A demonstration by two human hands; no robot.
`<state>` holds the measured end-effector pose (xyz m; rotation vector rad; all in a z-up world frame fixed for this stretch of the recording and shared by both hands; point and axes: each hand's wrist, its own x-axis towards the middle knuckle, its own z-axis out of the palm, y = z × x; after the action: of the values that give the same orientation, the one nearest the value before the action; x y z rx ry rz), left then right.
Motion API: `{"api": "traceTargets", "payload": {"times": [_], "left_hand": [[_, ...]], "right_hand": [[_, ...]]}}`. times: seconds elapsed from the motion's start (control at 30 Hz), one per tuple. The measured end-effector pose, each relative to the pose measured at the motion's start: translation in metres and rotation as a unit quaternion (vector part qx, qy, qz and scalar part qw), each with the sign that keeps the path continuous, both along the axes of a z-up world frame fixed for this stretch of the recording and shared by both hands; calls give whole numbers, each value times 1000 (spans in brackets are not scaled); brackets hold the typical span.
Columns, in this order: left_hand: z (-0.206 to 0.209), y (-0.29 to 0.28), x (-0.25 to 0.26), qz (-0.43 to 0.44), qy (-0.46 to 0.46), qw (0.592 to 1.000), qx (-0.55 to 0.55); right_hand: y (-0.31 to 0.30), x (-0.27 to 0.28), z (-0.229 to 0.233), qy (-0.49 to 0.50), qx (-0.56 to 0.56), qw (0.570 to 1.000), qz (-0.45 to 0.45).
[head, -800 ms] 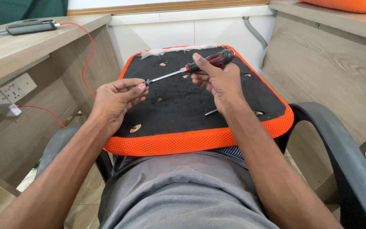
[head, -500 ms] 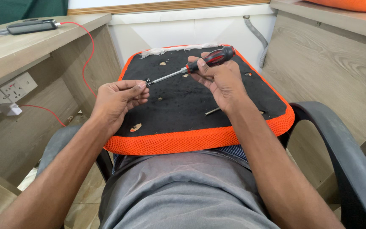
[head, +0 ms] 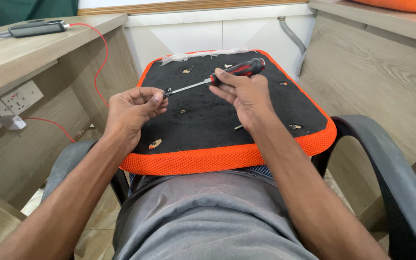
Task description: The person uses a screwdriver to fasten screws into a black and orange chair seat cushion placed on their lap. They repeatedly pick up screws, align them in holes, and turn the screwdriver to tighten them. The person works methodically across multiple screw locations on the cushion.
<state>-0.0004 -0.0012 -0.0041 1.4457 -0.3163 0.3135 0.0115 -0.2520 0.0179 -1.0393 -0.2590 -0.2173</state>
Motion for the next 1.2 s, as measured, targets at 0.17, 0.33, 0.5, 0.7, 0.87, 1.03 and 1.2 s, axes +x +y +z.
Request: {"api": "traceTargets", "payload": {"times": [0.17,0.33,0.5,0.7,0.87,1.03,1.2], "left_hand": [[4,-4,-6,47,-10,999,24],[6,-5,-10,52,-25,998,27],[5,-5,-9,45,-18,999,11],[5,-3,-5,47,36,998,-15],[5,-2,-5,45,48,998,-19],[3,-2,-3,40,30,999,-3],[2,-2,-4,47,-8,999,-6]], "right_hand": [[12,-6,3,-7,-19,998,-62],[20,-11,4,-11,-7,994,-105],[22,-11,1,24,15,995,-95],[12,-1,2,-50,-8,999,5],[6,1,0,-45,-2,998,45],[9,1,2,-44,-20,999,18],[16,-5,3,-64,-49,996,-45]]}}
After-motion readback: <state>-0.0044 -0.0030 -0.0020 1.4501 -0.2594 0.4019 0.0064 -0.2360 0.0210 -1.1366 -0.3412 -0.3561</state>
